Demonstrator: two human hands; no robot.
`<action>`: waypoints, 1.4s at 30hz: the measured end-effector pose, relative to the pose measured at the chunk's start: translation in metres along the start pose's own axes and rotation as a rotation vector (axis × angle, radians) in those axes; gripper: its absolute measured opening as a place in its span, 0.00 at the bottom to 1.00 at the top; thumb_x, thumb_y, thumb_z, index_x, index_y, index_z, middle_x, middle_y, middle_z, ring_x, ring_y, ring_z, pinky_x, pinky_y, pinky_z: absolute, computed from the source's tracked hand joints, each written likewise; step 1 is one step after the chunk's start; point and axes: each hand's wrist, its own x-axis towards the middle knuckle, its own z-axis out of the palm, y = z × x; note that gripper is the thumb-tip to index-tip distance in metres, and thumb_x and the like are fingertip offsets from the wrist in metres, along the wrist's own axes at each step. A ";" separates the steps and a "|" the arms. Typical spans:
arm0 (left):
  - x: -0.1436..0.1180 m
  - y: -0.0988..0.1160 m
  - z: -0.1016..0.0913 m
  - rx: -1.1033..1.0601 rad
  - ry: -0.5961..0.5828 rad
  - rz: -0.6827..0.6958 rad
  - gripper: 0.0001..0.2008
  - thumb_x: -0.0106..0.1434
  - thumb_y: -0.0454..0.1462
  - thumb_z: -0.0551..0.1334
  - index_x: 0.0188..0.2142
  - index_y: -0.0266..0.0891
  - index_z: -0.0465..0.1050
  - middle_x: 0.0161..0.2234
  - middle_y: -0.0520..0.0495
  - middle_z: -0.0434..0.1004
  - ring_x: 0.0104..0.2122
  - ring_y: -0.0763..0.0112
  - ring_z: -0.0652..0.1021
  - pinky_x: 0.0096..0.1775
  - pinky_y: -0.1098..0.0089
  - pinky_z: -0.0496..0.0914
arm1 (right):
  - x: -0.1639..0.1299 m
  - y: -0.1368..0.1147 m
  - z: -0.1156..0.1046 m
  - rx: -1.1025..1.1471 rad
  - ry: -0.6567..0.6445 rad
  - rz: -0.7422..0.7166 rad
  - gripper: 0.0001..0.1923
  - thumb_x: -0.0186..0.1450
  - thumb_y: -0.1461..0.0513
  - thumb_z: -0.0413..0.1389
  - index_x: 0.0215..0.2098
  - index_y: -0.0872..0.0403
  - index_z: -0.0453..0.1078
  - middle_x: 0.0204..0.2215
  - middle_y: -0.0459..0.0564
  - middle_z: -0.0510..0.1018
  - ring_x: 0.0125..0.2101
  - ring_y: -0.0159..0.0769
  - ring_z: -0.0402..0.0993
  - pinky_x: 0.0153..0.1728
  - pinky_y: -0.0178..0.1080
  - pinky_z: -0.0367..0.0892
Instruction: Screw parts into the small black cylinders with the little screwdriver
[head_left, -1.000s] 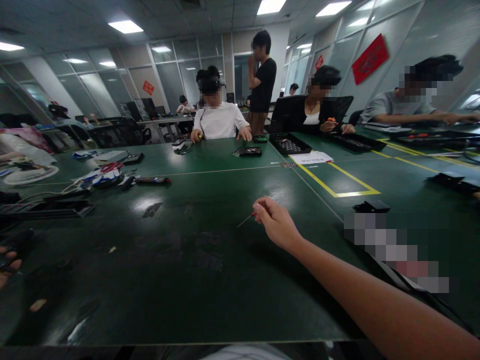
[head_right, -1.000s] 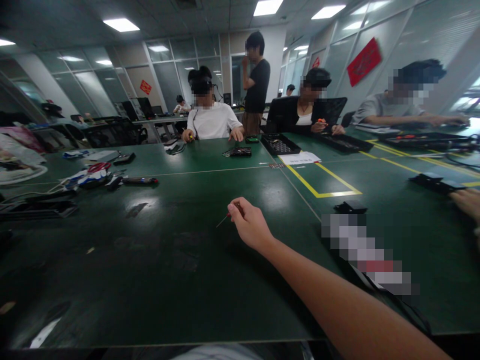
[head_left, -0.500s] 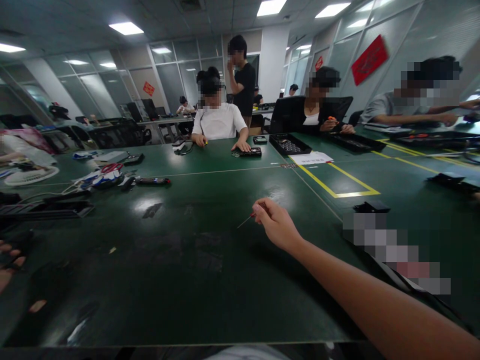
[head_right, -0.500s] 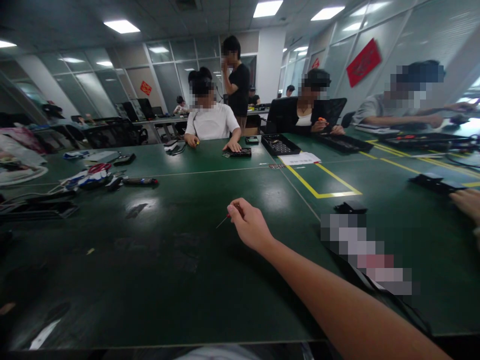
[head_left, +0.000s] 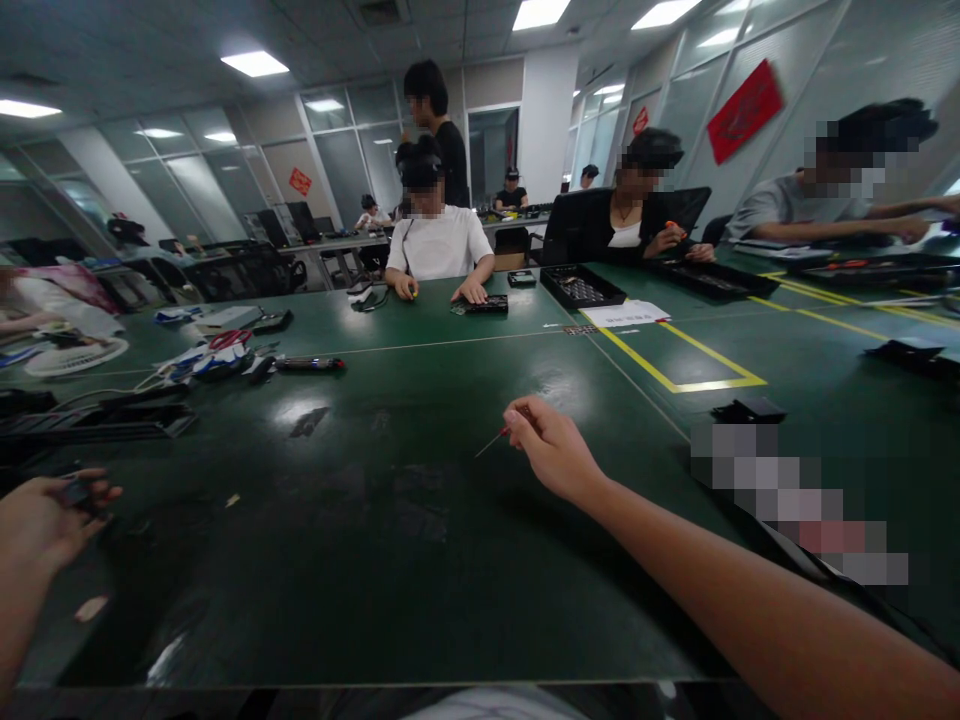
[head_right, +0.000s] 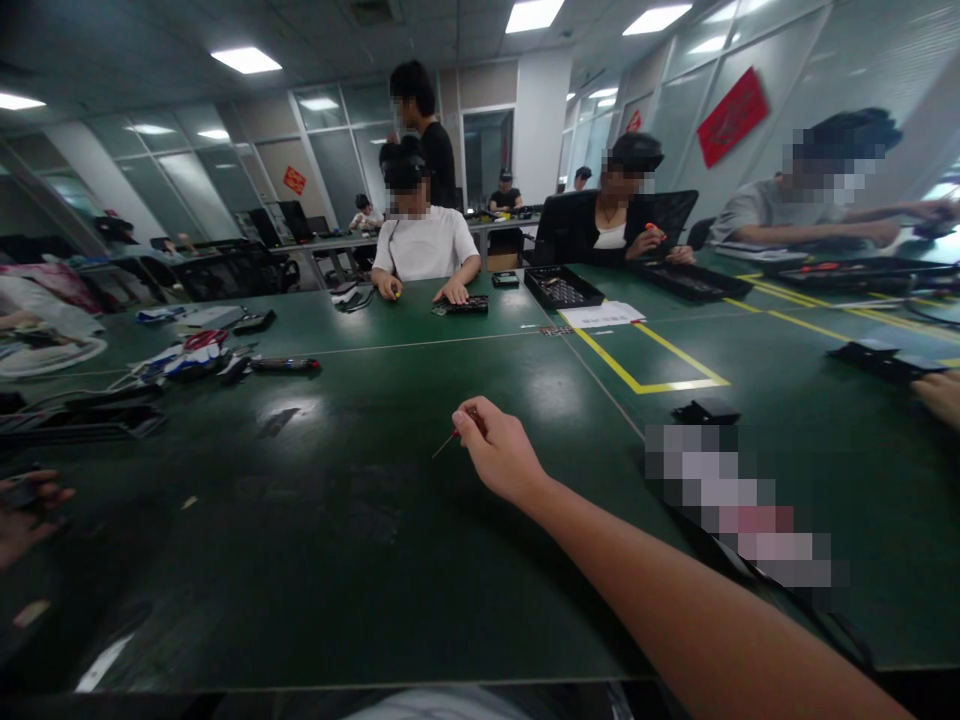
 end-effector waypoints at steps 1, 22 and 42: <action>0.003 0.000 0.008 -0.004 -0.022 -0.081 0.12 0.60 0.26 0.47 0.26 0.35 0.64 0.21 0.47 0.64 0.23 0.66 0.67 0.26 0.69 0.61 | 0.000 0.000 0.000 0.002 0.000 0.007 0.12 0.72 0.54 0.48 0.39 0.52 0.69 0.27 0.46 0.76 0.29 0.36 0.75 0.32 0.39 0.66; -0.221 -0.035 0.231 -0.174 -1.263 0.019 0.10 0.54 0.33 0.55 0.34 0.36 0.72 0.27 0.48 0.68 0.30 0.69 0.70 0.33 0.70 0.63 | 0.001 0.004 0.000 0.041 0.147 -0.009 0.12 0.71 0.55 0.51 0.49 0.52 0.69 0.30 0.46 0.77 0.31 0.36 0.76 0.35 0.40 0.68; -0.228 -0.073 0.231 0.240 -1.216 0.741 0.12 0.58 0.32 0.61 0.43 0.41 0.67 0.40 0.49 0.71 0.40 0.65 0.72 0.44 0.65 0.65 | -0.005 0.004 -0.003 0.263 0.256 -0.133 0.10 0.71 0.53 0.53 0.42 0.51 0.70 0.29 0.45 0.78 0.29 0.34 0.76 0.33 0.39 0.70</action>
